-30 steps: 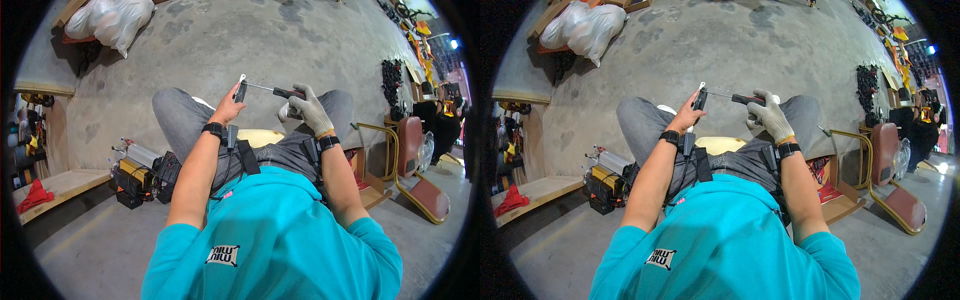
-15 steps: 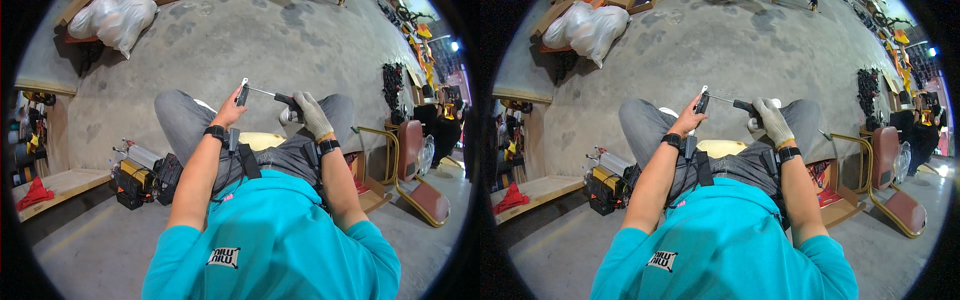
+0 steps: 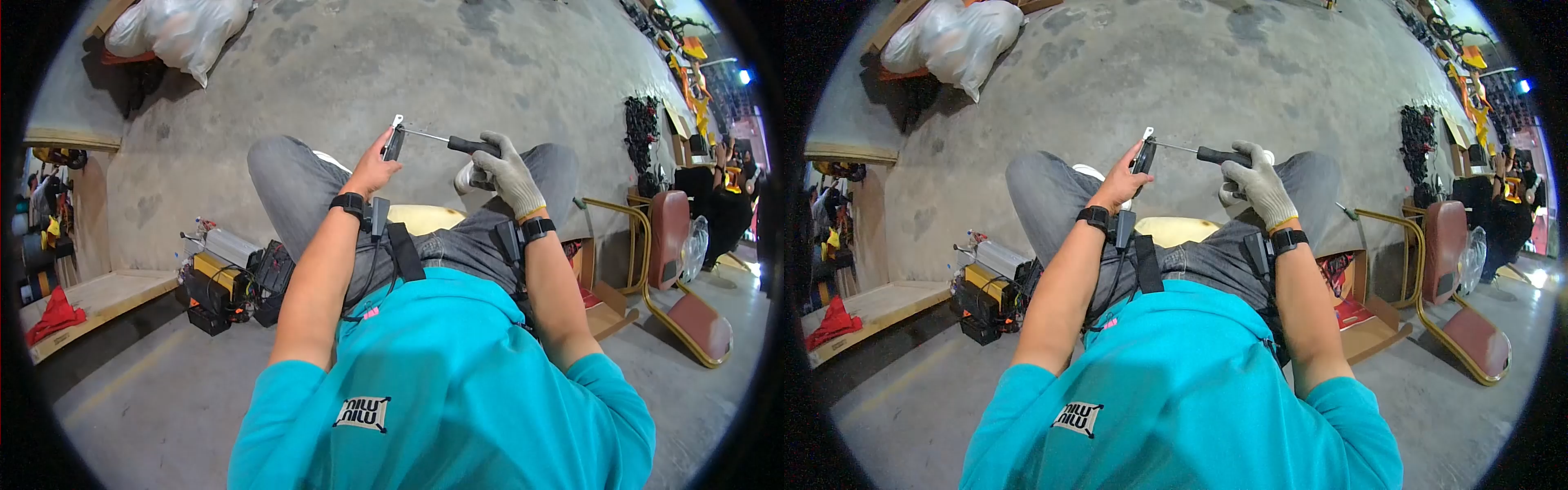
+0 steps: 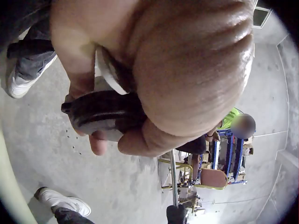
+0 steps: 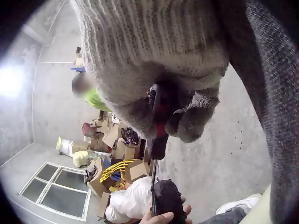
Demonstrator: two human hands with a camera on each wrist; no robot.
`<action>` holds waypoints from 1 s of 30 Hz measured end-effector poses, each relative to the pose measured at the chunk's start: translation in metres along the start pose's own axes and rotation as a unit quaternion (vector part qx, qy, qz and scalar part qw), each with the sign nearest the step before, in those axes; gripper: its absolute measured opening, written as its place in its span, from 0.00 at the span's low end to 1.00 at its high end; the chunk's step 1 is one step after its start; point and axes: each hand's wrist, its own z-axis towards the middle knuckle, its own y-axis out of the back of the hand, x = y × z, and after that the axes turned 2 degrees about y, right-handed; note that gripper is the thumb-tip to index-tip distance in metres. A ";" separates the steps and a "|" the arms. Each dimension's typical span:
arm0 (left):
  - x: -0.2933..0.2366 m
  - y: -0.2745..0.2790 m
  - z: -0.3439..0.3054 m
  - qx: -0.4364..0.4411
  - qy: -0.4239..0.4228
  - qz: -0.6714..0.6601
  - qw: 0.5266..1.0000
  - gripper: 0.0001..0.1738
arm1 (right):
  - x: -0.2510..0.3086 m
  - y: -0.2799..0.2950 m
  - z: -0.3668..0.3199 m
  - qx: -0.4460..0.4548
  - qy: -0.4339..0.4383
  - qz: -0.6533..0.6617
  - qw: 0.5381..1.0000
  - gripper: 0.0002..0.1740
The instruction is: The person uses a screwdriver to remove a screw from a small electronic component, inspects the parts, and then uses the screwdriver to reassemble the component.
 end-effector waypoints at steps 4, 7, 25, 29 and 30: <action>-0.017 0.004 -0.007 0.016 0.052 -0.001 0.998 0.49 | -0.002 0.010 0.006 0.042 -0.037 0.037 0.998 0.26; -0.011 0.003 -0.006 0.007 0.034 -0.009 0.999 0.49 | 0.000 0.006 0.005 0.048 -0.056 0.057 0.996 0.28; -0.008 0.002 -0.005 -0.001 0.018 0.007 1.000 0.48 | 0.002 0.009 0.005 0.055 -0.040 0.038 0.997 0.23; -0.007 0.001 -0.004 -0.009 0.006 0.022 1.000 0.48 | 0.006 0.011 0.004 0.093 -0.096 0.097 0.986 0.27; -0.008 0.001 -0.005 -0.008 0.008 0.012 1.000 0.48 | 0.005 0.006 0.002 0.093 -0.097 0.097 0.986 0.27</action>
